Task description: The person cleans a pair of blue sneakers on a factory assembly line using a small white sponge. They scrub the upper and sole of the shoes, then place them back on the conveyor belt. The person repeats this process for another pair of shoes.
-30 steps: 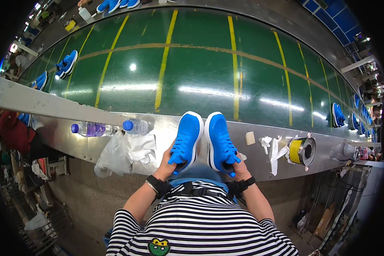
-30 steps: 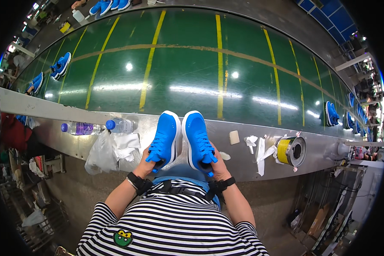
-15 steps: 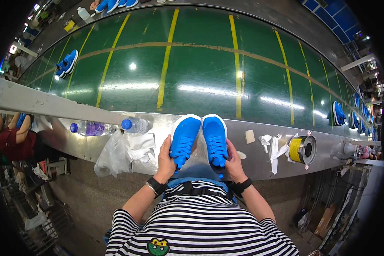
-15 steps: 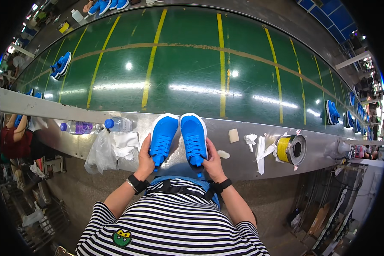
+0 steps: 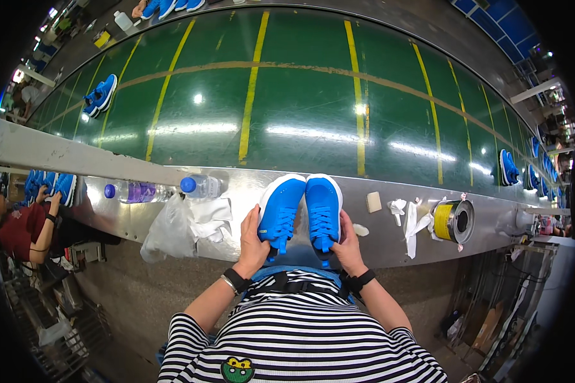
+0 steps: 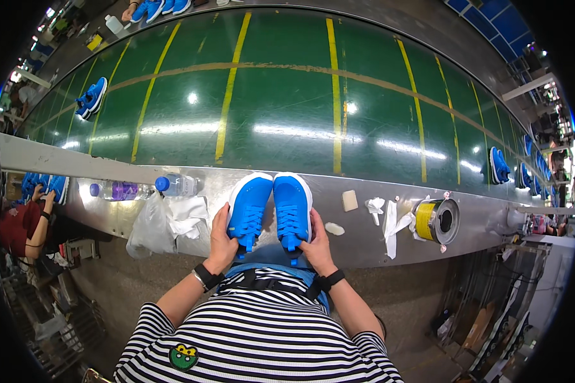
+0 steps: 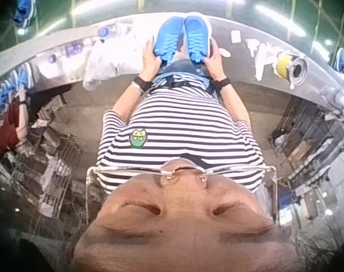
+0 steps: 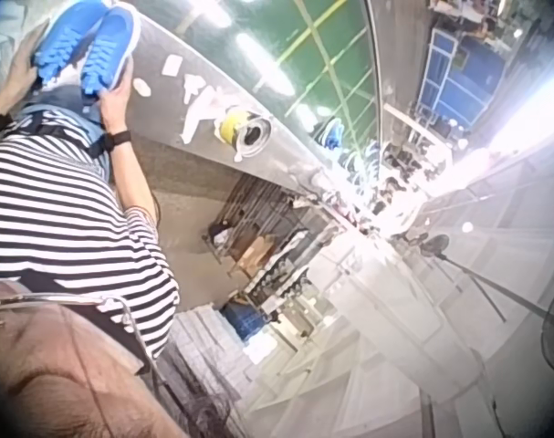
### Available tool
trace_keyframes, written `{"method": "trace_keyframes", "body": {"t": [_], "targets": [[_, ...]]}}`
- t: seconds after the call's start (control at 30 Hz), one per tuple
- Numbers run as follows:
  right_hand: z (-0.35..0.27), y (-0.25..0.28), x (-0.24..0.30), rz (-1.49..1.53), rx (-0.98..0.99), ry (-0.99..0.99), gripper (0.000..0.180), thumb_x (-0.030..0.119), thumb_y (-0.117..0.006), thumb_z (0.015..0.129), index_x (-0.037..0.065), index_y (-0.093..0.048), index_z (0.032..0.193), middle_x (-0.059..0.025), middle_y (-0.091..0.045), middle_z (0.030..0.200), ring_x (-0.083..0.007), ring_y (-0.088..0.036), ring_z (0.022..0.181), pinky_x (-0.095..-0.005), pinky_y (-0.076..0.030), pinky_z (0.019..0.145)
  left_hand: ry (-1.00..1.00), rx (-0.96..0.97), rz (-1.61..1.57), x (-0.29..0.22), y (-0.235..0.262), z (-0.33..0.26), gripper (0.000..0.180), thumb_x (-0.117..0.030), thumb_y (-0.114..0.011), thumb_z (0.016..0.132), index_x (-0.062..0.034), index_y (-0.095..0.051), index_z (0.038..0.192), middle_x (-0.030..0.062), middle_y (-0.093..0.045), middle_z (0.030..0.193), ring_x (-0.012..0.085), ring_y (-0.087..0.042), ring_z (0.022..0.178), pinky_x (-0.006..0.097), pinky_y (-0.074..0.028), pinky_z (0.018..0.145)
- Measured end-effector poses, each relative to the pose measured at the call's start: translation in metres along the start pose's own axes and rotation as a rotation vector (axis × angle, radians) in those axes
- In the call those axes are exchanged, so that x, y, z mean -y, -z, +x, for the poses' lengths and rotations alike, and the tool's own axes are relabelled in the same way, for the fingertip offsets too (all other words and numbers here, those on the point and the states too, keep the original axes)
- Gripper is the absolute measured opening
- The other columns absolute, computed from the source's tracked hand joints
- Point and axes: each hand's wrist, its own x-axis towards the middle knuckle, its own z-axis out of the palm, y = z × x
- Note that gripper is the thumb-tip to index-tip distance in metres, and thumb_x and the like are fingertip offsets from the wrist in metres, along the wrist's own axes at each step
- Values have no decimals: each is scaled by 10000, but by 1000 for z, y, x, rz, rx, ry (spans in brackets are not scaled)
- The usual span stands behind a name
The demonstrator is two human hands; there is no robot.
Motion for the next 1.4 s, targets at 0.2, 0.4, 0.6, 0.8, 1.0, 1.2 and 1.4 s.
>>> {"method": "trace_keyframes", "body": {"t": [0.2,0.4,0.6,0.8,1.0,1.2,1.4], "targets": [[0,0,-10,-28,12,-30,810,48,-702,736,16,-270,1420,-170,-419,1359,-259,-431,1245,-352,-340,1043,88,134,-55,14,-13,1,799,2,-644,677,35,-291,1393,255,-407,1311,391,-387,1228,406,-333,1046],[1,8,-17,-766,-14,8,547,88,-652,778,1,-469,1287,-166,-545,1087,-197,-540,956,-319,-439,832,155,390,-83,7,-12,18,777,-111,-672,713,59,-302,1375,287,-417,1277,408,-403,1220,414,-352,1027],[37,54,6,-362,-119,-32,265,154,-626,846,19,-640,1074,-103,-642,946,-155,-610,852,-262,-487,759,-429,266,83,-64,10,24,701,-43,-636,703,-32,-392,1360,210,-415,1319,387,-369,1256,441,-353,1020],[139,21,15,-481,-54,19,202,204,-667,827,15,-666,898,-64,-644,717,-130,-600,640,-278,-483,599,-422,475,463,-82,-45,29,681,-240,-715,725,-162,-445,1346,93,-421,1379,304,-421,1238,555,-271,1025],[166,45,0,-327,112,-183,133,95,-603,840,-10,-650,908,-47,-636,671,-97,-605,575,-247,-500,514,-381,475,552,-77,-52,27,714,-170,-708,710,-175,-420,1363,73,-423,1385,282,-466,1193,529,-264,1030],[157,56,12,-384,4,-177,143,117,-563,895,-7,-609,842,-32,-591,637,-68,-534,487,-219,-426,430,-334,505,579,-83,-55,29,682,-126,-684,730,-160,-425,1360,71,-422,1380,282,-466,1178,537,-281,1021],[146,57,33,-635,26,-180,150,165,-610,873,19,-639,858,-40,-601,620,-137,-552,548,-270,-460,546,-330,518,561,-85,-51,32,652,-108,-666,742,-149,-438,1352,76,-415,1384,287,-460,1190,532,-277,1031]]}}
